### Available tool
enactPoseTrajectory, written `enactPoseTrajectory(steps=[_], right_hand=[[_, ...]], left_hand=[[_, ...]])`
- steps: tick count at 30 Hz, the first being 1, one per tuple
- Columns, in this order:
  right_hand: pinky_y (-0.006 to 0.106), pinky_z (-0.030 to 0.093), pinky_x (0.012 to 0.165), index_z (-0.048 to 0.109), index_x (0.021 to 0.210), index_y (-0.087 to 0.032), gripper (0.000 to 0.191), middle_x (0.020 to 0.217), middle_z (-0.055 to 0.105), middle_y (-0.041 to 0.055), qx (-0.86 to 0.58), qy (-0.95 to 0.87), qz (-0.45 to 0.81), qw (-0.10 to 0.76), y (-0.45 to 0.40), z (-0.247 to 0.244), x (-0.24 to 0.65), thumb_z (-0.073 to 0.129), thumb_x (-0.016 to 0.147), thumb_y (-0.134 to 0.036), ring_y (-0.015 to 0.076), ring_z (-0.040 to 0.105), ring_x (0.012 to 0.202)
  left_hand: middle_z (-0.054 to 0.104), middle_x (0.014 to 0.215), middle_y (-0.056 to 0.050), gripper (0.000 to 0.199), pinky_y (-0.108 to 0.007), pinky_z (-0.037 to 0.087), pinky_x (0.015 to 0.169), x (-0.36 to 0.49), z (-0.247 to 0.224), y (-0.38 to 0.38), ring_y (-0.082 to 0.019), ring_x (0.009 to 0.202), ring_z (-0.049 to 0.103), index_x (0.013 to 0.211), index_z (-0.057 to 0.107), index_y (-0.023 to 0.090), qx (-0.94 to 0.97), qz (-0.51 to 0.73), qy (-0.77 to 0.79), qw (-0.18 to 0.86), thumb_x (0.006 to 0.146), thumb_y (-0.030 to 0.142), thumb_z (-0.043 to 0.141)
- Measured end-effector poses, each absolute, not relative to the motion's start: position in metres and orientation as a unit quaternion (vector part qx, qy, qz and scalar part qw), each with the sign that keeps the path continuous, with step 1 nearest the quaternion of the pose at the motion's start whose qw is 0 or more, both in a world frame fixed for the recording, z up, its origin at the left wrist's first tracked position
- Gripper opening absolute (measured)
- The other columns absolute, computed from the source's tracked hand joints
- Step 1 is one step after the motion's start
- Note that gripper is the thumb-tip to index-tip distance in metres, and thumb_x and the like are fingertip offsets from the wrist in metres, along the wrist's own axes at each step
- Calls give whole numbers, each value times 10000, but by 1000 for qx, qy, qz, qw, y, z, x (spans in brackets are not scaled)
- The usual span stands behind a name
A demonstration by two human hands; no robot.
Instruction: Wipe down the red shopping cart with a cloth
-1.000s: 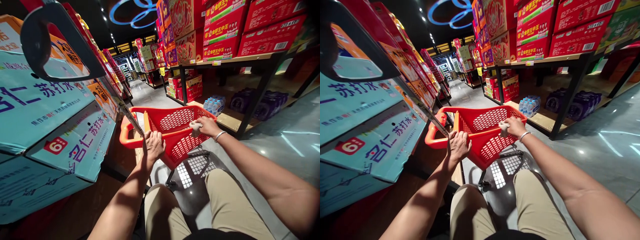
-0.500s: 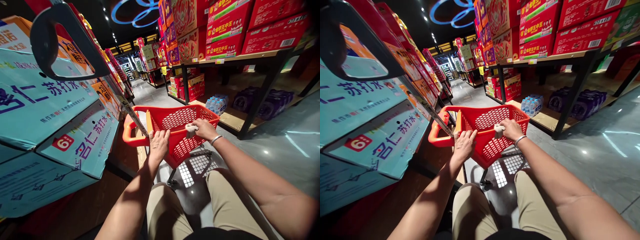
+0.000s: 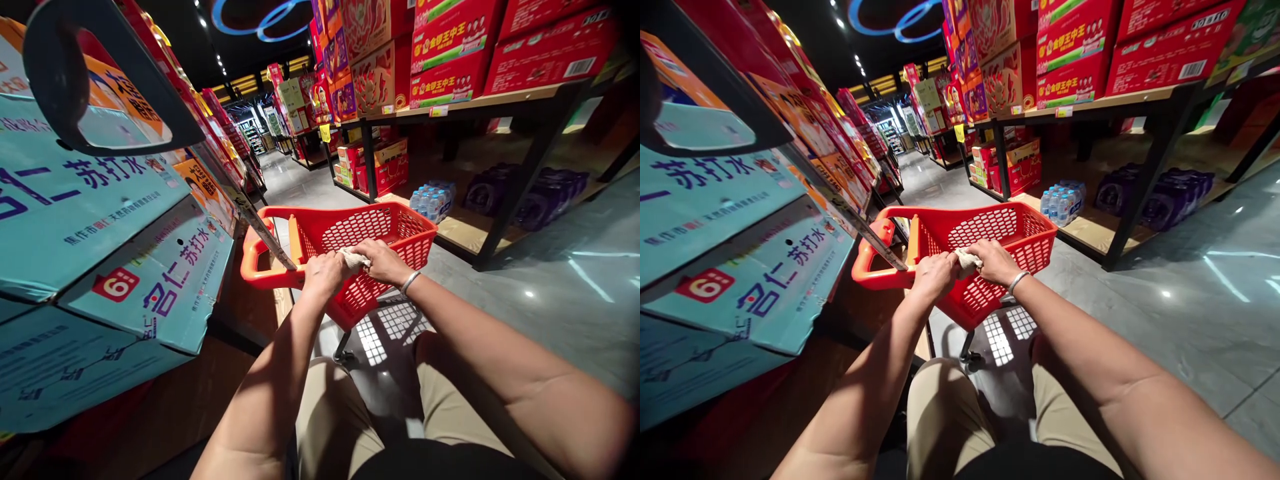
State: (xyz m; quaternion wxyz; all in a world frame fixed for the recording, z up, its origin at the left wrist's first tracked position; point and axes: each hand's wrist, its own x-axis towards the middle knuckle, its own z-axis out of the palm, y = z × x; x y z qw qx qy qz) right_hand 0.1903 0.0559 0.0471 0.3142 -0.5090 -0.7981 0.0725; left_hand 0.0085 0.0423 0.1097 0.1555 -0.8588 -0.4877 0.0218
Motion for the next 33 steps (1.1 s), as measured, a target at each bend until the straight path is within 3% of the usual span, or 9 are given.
enactPoseTrajectory(steps=[6, 12, 15, 17, 20, 24, 28, 33], right_hand=[[394, 367, 1006, 676, 1195, -226, 509, 1162, 638, 78, -595, -713, 7, 371, 74, 0, 262, 528, 741, -50, 250, 516, 1107], [455, 389, 1036, 696, 1120, -204, 431, 1109, 624, 99, -663, -629, -9, 405, 72, -3, 270, 512, 747, -89, 272, 517, 1109], [471, 374, 1091, 627, 1237, -227, 543, 1198, 597, 85, -569, -691, -7, 446, 52, -6, 216, 518, 726, -78, 266, 490, 1170], [488, 334, 1156, 576, 1295, -199, 587, 1348, 503, 111, -532, -696, -28, 481, 38, -16, 176, 576, 713, -123, 305, 379, 1311], [479, 335, 1166, 572, 1253, -197, 558, 1358, 456, 116, -510, -696, -44, 504, 29, -35, 145, 588, 702, -116, 307, 346, 1314], [434, 416, 1060, 631, 1073, -226, 412, 1166, 533, 84, -540, -669, -38, 510, 43, -50, 175, 567, 691, -89, 261, 455, 1122], [470, 407, 1036, 606, 957, -218, 318, 1065, 540, 70, -635, -551, -4, 542, 66, -56, 242, 570, 653, -133, 251, 505, 1042], [492, 384, 1083, 465, 1150, -212, 533, 1166, 439, 87, -703, -374, 72, 601, 77, -62, 262, 565, 626, -187, 279, 439, 1176]], left_hand=[[704, 1047, -73, 367, -363, 438, 800, 2, 103, 40, -246, 945, 668, 1332, 574, 253, -859, -9, -477, 187, 993, 356, 475], [722, 964, -59, 277, -364, 407, 757, 0, 97, 46, -239, 899, 677, 1016, 686, 231, -852, -29, -483, 202, 1013, 330, 428], [719, 923, -60, 280, -361, 385, 736, 0, 94, 50, -235, 880, 676, 974, 696, 241, -845, -26, -491, 212, 1009, 273, 420], [716, 923, -62, 253, -358, 378, 735, 1, 93, 52, -237, 882, 675, 974, 698, 242, -844, -28, -492, 211, 996, 290, 451], [713, 925, -63, 247, -356, 370, 738, 1, 92, 52, -237, 882, 671, 981, 698, 246, -843, -38, -496, 206, 992, 329, 465], [708, 906, -71, 314, -358, 358, 732, -3, 91, 52, -236, 867, 667, 978, 703, 251, -844, -39, -488, 220, 1017, 305, 395], [705, 893, -78, 351, -359, 362, 744, -7, 90, 53, -236, 860, 664, 956, 714, 250, -839, -48, -497, 215, 1026, 331, 380], [695, 894, -84, 345, -368, 369, 753, -3, 90, 54, -239, 871, 659, 1012, 706, 243, -843, -44, -486, 225, 1022, 294, 365]])
